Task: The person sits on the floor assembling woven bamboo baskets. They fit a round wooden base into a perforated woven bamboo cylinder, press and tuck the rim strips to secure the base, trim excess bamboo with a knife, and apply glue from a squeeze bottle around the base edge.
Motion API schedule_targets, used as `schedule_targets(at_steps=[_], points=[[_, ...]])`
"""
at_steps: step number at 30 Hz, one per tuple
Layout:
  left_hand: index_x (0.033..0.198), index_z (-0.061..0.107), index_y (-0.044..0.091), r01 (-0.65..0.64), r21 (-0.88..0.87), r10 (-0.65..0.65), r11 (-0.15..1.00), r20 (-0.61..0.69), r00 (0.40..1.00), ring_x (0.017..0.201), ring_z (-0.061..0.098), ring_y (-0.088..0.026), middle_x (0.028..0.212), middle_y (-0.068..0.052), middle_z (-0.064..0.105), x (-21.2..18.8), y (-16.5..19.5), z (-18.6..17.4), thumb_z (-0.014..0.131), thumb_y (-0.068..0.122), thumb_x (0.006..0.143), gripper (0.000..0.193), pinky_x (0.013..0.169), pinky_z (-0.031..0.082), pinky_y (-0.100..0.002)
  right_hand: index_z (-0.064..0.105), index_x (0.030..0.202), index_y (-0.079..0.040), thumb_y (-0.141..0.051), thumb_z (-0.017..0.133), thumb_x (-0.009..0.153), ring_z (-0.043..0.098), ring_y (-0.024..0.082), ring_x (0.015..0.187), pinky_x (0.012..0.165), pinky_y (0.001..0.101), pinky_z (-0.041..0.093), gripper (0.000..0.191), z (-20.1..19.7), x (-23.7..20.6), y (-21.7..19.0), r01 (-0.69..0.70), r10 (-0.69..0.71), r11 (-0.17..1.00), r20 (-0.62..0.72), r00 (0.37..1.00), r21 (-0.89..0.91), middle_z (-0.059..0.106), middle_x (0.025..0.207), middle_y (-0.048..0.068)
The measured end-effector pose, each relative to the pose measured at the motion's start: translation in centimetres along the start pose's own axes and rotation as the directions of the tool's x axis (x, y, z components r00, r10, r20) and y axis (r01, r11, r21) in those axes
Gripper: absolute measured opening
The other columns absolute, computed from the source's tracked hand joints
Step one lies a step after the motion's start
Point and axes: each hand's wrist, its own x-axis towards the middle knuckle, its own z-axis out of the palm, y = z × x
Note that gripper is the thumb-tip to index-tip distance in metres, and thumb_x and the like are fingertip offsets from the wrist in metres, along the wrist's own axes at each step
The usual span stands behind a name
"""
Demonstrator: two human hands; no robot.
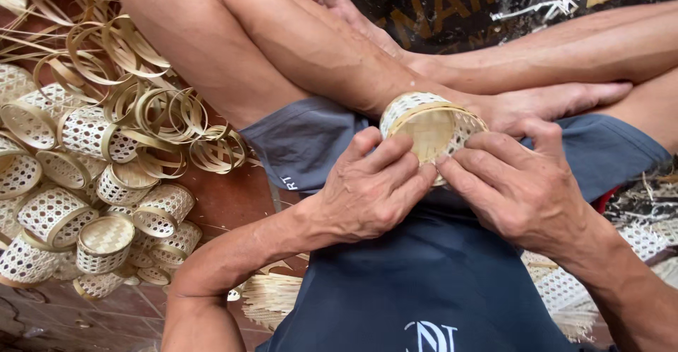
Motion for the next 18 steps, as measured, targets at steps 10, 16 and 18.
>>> schedule_targets(at_steps=[10, 16, 18], points=[[0.116, 0.070, 0.004, 0.075, -0.069, -0.073, 0.995, 0.024, 0.997, 0.083, 0.053, -0.018, 0.085, 0.001, 0.053, 0.7, 0.3, 1.3, 0.069, 0.014, 0.094, 0.023, 0.085, 0.040, -0.042, 0.074, 0.101, -0.002, -0.009, 0.072, 0.081, 0.069, 0.020, 0.092, 0.089, 0.0443, 0.044, 0.021, 0.3, -1.1, 2.5, 0.031, -0.027, 0.988, -0.027, 0.999, 0.153, 0.072, 0.090, 0.004], [0.115, 0.069, 0.004, 0.024, -0.105, -0.019, 0.994, 0.049, 0.999, 0.084, 0.053, -0.017, 0.089, 0.001, 0.054, 0.8, -0.4, 1.0, 0.069, 0.015, 0.094, 0.024, 0.088, 0.040, -0.043, 0.074, 0.100, -0.004, -0.014, 0.071, 0.079, 0.068, 0.020, 0.090, 0.090, 0.0441, 0.044, 0.023, 0.2, -0.6, 3.0, 0.101, -0.102, 0.990, 0.009, 0.995, 0.094, 0.068, 0.085, 0.002], [0.112, 0.070, 0.005, 0.004, -0.099, 0.003, 0.995, 0.069, 0.998, 0.084, 0.054, -0.017, 0.087, 0.001, 0.054, 0.8, -0.8, 0.9, 0.069, 0.016, 0.091, 0.024, 0.087, 0.041, -0.043, 0.073, 0.099, -0.004, -0.014, 0.069, 0.077, 0.068, 0.020, 0.091, 0.091, 0.0446, 0.044, 0.024, 0.2, -0.4, 2.9, 0.128, -0.129, 0.988, 0.008, 0.992, 0.086, 0.066, 0.084, 0.001]])
